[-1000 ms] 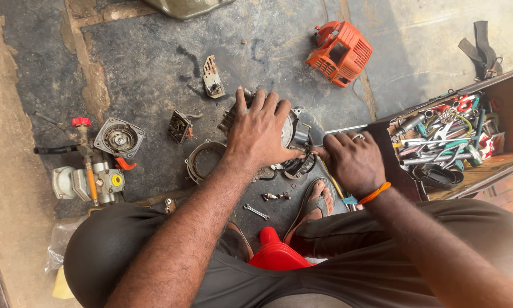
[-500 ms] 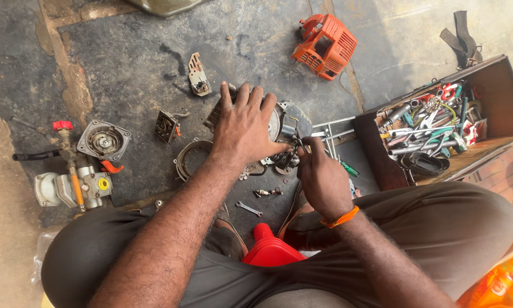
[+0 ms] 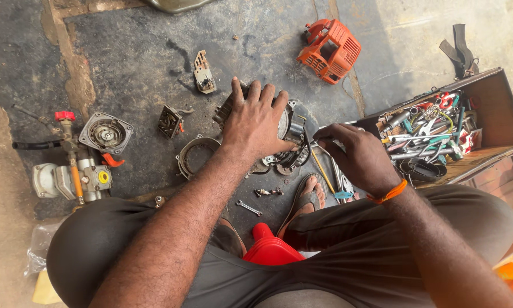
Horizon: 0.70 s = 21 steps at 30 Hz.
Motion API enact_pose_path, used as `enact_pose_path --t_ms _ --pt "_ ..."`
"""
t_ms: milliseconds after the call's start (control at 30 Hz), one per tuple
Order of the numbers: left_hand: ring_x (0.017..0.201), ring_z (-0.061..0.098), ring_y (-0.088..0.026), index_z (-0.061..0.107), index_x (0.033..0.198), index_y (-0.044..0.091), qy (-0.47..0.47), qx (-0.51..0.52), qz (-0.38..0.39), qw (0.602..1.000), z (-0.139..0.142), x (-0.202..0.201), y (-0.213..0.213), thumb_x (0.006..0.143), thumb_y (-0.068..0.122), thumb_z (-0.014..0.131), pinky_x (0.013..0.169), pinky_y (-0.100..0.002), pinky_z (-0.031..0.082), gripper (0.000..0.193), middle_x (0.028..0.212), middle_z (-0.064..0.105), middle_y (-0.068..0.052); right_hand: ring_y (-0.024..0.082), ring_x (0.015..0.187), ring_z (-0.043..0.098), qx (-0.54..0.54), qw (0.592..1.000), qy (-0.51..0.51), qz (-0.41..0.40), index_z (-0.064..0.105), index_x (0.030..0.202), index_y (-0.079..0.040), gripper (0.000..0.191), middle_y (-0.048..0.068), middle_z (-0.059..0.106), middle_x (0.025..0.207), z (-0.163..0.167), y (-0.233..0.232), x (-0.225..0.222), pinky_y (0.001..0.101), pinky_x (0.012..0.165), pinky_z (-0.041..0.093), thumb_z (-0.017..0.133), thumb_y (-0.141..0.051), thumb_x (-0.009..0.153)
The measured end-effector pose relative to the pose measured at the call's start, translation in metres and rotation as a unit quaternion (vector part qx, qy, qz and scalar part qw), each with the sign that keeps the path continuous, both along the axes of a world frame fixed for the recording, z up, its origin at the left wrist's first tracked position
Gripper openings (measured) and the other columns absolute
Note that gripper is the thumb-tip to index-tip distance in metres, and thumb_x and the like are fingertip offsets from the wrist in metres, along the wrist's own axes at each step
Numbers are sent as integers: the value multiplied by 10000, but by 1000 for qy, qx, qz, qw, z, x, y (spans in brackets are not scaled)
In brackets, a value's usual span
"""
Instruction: The person sits on a small stool and works on a disassembled small engine block on the floor. They use a wrench to tighten bolts on the engine casing, occasionally repositioning the block and checking the fit of the components.
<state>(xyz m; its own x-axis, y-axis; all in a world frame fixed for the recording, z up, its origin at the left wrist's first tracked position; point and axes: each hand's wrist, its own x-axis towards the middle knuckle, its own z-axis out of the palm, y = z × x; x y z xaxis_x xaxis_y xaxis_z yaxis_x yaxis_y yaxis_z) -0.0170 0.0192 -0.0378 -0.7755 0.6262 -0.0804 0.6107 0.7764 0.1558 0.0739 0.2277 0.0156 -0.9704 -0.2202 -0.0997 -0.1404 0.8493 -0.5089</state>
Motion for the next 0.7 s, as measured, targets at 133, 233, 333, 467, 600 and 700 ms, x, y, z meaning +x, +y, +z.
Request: enact_pose_path --t_ms 133,233,333,467,600,700 --pt "1331 415 -382 471 1441 86 -2 -4 -8 1000 0 -2 -1 616 866 760 1125 -772 198 1172 1328 518 -174 287 976 733 32 998 32 50 756 1044 -116 133 79 762 1039 -5 0 -12 436 822 576 713 -200 950" --pt "1335 418 -374 458 1466 89 -17 -18 -15 1000 0 -3 -3 635 853 763 1131 -777 193 1169 1346 512 -171 269 968 718 38 997 41 54 769 1031 -131 119 62 757 1010 -7 -3 -15 430 833 570 725 -194 940" --pt "1341 421 -368 455 1481 98 -1 -22 -10 1000 0 -6 -5 633 832 775 1132 -776 197 1166 1364 510 -160 271 960 707 41 996 58 54 773 1022 -134 111 56 751 1003 -10 -6 -19 432 826 562 733 -190 935" --pt "1349 410 -372 457 1473 108 -8 -7 -9 1000 -1 -5 -1 618 833 780 1129 -778 188 1167 1365 504 -156 274 969 706 46 995 66 58 768 1031 -132 113 55 746 1013 -10 -3 -17 432 829 560 736 -196 943" --pt "1355 407 -373 457 1472 105 -12 -8 -7 1000 -2 -5 -1 610 841 782 1137 -774 185 1179 1357 505 -154 270 973 709 30 997 54 55 764 1044 -133 119 55 745 1028 -11 -2 -16 429 829 565 729 -181 940" --pt "1352 409 -373 454 1473 103 -13 -10 -7 1000 -2 -5 0 615 849 778 1138 -775 181 1182 1356 504 -157 270 993 709 20 996 57 58 760 1039 -135 114 54 744 1038 -11 -1 -18 424 835 572 737 -177 936"
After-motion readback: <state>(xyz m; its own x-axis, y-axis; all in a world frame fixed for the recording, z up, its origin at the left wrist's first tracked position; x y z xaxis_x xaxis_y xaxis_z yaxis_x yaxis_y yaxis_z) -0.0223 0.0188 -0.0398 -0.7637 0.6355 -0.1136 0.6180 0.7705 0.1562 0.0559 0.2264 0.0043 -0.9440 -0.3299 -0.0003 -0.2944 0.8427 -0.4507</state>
